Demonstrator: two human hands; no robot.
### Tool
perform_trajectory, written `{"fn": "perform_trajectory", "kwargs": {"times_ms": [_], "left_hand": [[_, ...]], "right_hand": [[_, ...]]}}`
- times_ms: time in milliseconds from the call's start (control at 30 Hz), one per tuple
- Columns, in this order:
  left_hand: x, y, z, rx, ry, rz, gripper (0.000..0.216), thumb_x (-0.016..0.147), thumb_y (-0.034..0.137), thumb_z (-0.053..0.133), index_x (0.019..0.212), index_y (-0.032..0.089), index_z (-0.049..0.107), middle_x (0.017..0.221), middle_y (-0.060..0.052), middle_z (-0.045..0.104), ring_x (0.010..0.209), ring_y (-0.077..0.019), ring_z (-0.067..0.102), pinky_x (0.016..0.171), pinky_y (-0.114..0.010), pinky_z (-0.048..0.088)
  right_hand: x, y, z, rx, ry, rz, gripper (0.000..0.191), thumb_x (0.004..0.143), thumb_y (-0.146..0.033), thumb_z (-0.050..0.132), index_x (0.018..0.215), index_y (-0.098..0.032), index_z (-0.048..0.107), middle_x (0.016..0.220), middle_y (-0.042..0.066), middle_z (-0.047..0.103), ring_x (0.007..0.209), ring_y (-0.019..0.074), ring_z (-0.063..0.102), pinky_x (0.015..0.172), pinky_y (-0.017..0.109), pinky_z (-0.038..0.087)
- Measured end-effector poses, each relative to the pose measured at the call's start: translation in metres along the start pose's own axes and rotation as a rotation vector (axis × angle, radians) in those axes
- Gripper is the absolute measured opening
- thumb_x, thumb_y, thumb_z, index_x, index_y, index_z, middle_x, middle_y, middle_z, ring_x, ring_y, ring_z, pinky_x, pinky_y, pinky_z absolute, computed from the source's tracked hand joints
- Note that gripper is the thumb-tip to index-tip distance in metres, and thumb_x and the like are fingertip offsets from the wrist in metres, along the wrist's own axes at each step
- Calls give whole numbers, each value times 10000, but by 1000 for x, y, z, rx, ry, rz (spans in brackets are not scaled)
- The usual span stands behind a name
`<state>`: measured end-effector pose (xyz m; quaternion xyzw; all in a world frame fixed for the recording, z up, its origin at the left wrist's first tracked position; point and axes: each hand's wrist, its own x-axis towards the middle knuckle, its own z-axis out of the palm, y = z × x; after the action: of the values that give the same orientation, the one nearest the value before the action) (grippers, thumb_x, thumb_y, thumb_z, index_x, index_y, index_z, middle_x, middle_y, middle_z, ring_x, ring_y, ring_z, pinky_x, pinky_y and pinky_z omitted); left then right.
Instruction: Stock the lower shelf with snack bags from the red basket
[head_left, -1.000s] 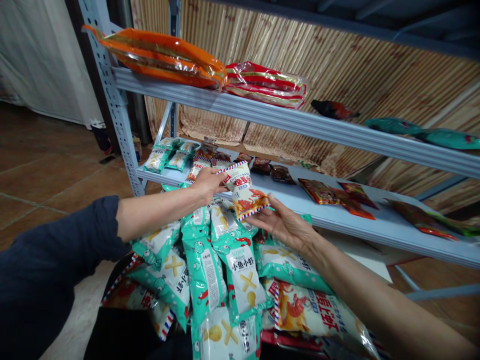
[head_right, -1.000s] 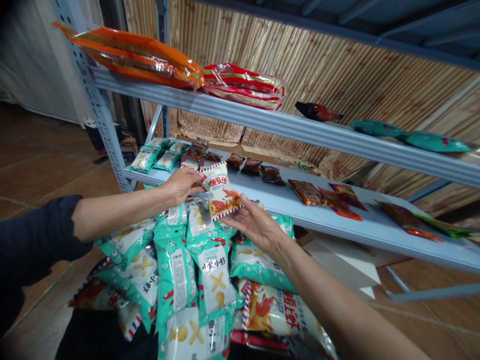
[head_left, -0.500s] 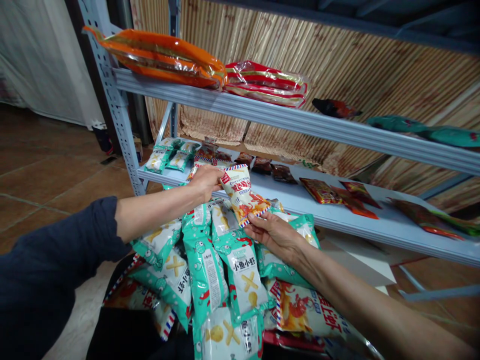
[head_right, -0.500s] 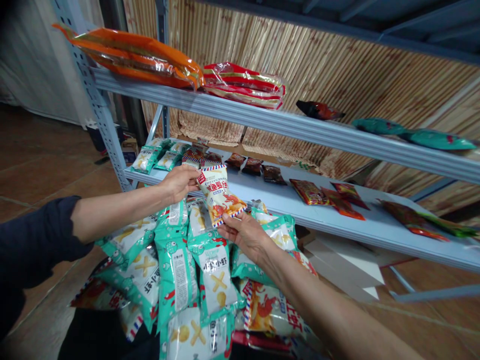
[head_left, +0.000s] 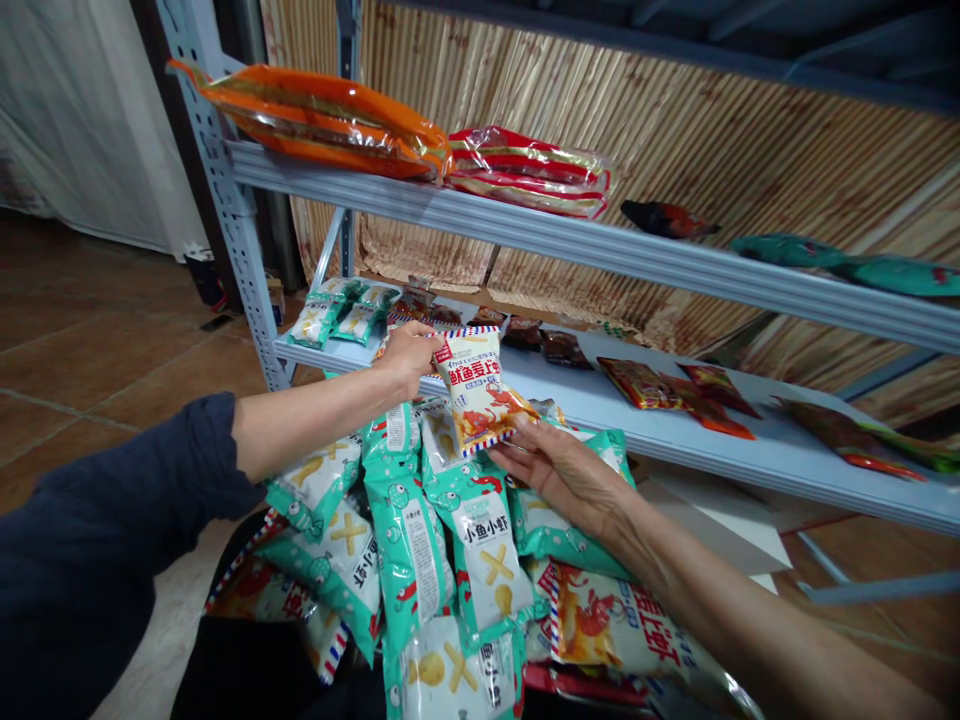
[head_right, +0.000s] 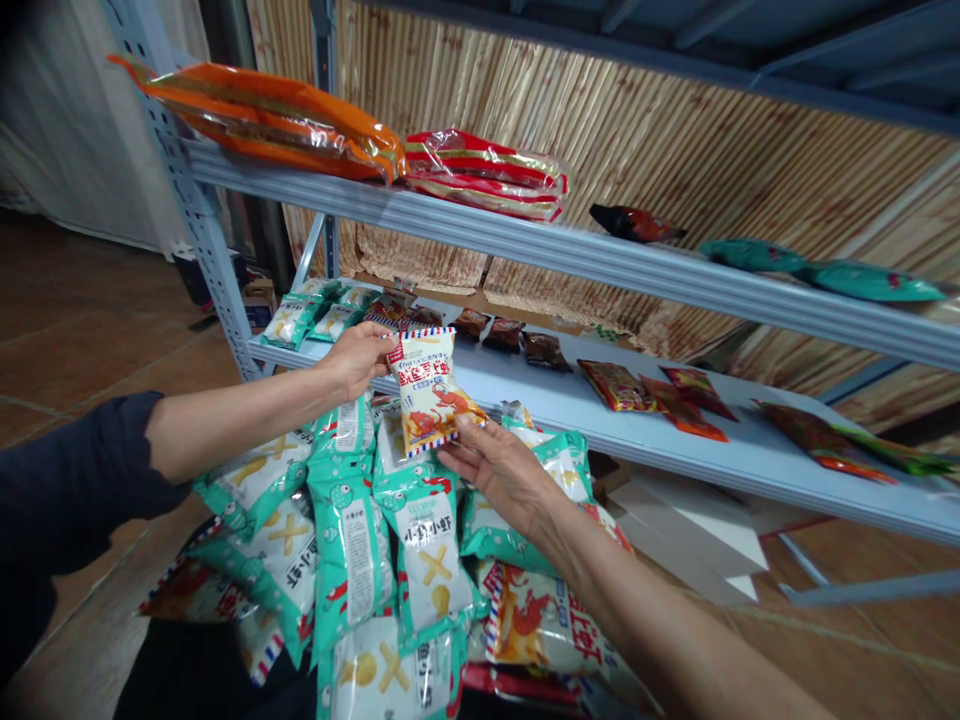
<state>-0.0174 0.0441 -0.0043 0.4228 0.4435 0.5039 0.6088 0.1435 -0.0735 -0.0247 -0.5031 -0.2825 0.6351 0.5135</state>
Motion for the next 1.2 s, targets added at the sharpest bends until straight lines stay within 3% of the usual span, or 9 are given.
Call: {"fn": "perform_trajectory", "kwargs": {"times_ms": [100,267,467,767,900,1033,1200], "left_hand": [[-2,2,0,6,-12,-1,133,720,44,497,715,171,456,620,3,540,614,-119,564,630,-262,466],[-6,3,0,-22,-13,9,125,722,46,494,697,163,460,636,-6,535,583,-116,547,602,-270,464],[-2,-1,-3,-49,-93,48,145,685,39,522,627,164,474,592,0,518,567,-104,526,571,-232,441],[1,-4,-3,-97,-94,18,126,726,59,531,684,173,500,644,-15,559,642,-115,540,643,-261,445],[1,-2,-2,-80,-100,14,125,706,59,541,653,167,507,618,-15,551,603,-108,529,608,-251,433],[1,3,-2,-58,-132,18,129,672,75,563,609,168,501,579,-12,543,547,-97,502,567,-244,419],[3,6,-3,-50,-114,-3,114,676,88,558,616,171,508,600,-25,561,582,-111,530,633,-284,443]], "right_hand": [[2,-7,-2,19,67,-19,167,732,-300,642,858,-193,619,888,32,676,778,137,631,755,300,529],[7,-9,-5,-77,110,-13,85,707,-202,668,748,-159,607,793,29,669,647,101,617,620,219,546],[7,-2,-8,-103,135,-38,146,673,-153,690,602,-157,562,664,-6,626,579,77,591,574,183,541],[12,3,-13,-69,110,-77,155,690,-131,655,582,-168,549,761,0,627,703,93,595,712,219,542],[12,4,-12,-67,101,-89,169,692,-140,655,579,-164,532,815,14,630,778,106,597,767,227,528],[11,4,-11,-53,138,-81,170,687,-106,648,569,-167,543,745,-6,609,732,92,587,759,227,532],[13,6,-14,-70,108,-96,159,689,-115,648,575,-168,550,708,-13,597,731,91,591,788,231,519]]}}
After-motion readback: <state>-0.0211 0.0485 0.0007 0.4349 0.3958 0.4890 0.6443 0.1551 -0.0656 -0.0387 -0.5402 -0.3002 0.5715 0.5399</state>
